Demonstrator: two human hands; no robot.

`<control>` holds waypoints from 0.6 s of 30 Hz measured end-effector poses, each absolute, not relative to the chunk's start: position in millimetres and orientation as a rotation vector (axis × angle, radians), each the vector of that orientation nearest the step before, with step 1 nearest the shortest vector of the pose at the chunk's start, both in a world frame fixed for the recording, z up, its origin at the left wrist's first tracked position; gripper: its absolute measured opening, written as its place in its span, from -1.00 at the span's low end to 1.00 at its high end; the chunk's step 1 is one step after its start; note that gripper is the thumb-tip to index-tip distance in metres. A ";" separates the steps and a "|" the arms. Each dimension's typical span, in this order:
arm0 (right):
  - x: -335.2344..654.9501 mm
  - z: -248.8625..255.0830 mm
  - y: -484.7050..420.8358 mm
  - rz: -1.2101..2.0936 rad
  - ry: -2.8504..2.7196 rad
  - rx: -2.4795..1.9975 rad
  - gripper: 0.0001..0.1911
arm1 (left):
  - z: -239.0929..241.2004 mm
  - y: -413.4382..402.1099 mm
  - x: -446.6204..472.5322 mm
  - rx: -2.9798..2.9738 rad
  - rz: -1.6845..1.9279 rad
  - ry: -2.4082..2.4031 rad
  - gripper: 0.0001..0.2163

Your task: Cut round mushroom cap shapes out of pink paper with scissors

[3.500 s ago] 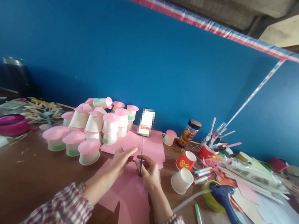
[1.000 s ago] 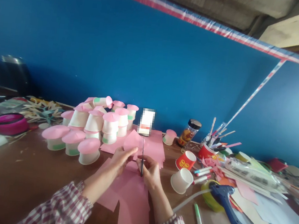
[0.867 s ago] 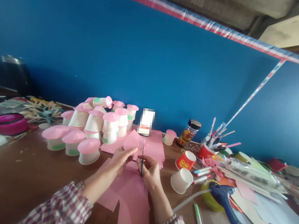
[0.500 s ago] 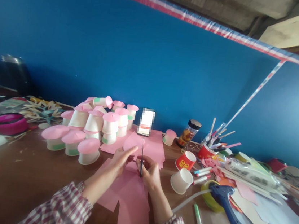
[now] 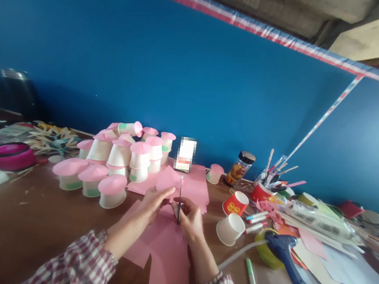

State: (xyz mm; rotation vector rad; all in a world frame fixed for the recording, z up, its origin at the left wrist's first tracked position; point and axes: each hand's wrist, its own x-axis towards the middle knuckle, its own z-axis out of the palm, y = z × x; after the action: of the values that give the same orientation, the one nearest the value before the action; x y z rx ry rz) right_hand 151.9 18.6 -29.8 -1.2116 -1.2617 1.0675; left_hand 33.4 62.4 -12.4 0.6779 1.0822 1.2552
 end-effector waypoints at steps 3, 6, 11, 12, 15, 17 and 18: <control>152.2 -28.1 18.7 1.037 -1.295 -1.220 -0.64 | -13.2 62.7 33.2 0.668 1.250 1.093 -0.73; 152.3 -25.4 18.2 1.019 -1.311 -1.251 -0.64 | -12.6 61.9 33.0 0.661 1.243 1.083 -0.74; 152.4 -22.7 17.5 1.009 -1.322 -1.252 -0.65 | -9.6 59.3 33.2 0.636 1.282 1.050 -0.74; 152.4 -22.5 17.5 1.005 -1.325 -1.250 -0.66 | -9.1 58.9 33.3 0.628 1.285 1.052 -0.73; 152.1 -21.5 17.3 1.005 -1.325 -1.255 -0.67 | -8.3 58.3 33.2 0.616 1.281 1.057 -0.72; 151.6 -20.3 17.0 1.005 -1.320 -1.262 -0.67 | -8.2 58.3 33.1 0.611 1.280 1.066 -0.71; 151.3 -19.8 16.8 1.004 -1.317 -1.266 -0.66 | -8.2 58.4 33.1 0.612 1.279 1.066 -0.71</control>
State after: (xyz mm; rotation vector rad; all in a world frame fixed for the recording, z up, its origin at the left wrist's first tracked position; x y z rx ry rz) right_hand 151.3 16.8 -19.8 -1.2660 -1.3174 1.0039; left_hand 33.1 58.4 -8.2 0.6117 1.0660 1.2786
